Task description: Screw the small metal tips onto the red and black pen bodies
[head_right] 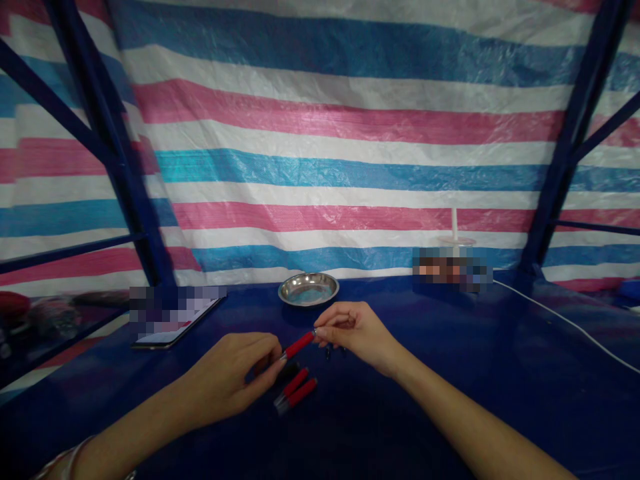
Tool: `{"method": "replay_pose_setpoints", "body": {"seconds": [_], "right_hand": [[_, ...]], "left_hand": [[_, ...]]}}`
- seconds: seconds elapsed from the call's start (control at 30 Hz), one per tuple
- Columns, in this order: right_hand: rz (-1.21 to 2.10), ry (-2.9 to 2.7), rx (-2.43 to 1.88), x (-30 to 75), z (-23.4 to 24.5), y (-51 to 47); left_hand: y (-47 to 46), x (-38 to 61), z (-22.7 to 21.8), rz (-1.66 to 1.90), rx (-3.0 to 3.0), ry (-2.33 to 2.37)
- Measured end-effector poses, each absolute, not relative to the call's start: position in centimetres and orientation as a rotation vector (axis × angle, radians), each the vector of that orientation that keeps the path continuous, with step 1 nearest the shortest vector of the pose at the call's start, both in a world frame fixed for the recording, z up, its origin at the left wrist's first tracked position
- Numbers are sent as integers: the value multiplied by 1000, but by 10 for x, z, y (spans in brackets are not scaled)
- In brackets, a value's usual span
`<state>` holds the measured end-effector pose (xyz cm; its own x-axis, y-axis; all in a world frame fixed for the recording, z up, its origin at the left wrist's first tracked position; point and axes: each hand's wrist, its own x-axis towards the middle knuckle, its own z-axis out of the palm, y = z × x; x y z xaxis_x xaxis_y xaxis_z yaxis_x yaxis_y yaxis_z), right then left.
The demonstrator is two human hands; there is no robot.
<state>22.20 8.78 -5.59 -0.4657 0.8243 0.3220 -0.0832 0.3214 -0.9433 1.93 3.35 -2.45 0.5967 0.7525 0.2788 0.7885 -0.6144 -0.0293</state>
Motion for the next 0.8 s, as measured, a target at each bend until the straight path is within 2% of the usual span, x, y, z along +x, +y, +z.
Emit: {"method": "replay_pose_setpoints", "body": {"seconds": [0.4, 0.8], "right_hand": [[1275, -1728, -728, 220, -59, 90], [1310, -1717, -715, 219, -60, 90]], "left_hand": [[39, 20, -33, -463, -2718, -1320], [41, 20, -34, -388, -2715, -1354]]}}
